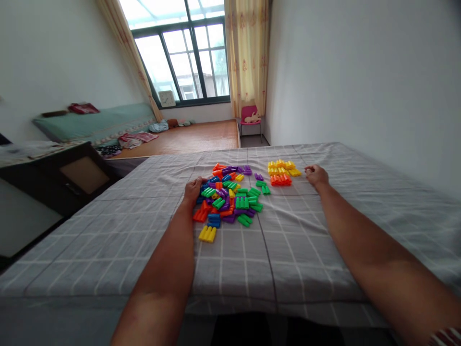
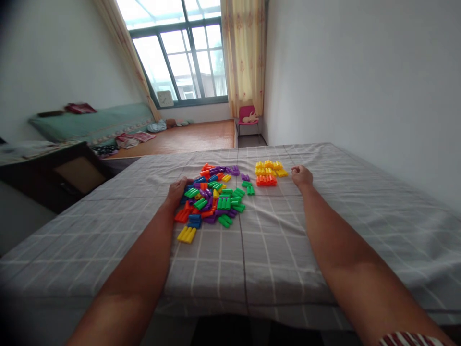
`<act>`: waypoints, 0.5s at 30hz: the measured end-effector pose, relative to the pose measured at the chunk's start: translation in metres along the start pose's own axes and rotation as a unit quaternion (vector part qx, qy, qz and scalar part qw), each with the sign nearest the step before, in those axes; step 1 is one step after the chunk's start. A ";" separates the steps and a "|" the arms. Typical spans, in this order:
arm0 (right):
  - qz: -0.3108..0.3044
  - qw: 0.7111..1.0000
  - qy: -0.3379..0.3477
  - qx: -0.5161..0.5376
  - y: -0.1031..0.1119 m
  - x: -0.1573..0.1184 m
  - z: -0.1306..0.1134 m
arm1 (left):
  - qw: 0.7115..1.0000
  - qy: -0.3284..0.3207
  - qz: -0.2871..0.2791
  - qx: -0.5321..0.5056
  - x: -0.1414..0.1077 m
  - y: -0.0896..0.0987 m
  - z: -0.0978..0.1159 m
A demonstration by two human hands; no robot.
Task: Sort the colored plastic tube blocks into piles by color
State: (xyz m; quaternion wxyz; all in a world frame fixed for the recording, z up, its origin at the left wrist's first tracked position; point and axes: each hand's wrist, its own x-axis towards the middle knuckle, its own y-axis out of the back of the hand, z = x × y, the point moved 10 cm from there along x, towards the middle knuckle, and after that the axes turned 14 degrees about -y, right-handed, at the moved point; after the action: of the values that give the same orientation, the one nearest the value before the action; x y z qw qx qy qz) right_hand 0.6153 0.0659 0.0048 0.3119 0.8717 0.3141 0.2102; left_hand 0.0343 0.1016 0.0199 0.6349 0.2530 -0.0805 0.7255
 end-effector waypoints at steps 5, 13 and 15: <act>-0.004 0.999 -0.030 0.034 -0.003 0.004 0.010 | 1.000 -0.009 -0.007 0.018 -0.007 -0.001 0.011; -0.014 0.999 0.018 0.033 0.008 -0.014 -0.005 | 0.985 0.060 -0.152 0.050 0.002 -0.009 0.016; -0.008 0.999 0.026 0.046 0.012 -0.020 -0.007 | 0.979 0.050 -0.180 0.088 0.009 -0.008 0.020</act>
State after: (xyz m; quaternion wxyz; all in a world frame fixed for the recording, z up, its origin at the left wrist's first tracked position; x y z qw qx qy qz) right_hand 0.6021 0.0478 0.0141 0.2647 0.8767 0.3390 0.2157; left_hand 0.0466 0.1024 0.0396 0.7334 0.2815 0.0622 0.6156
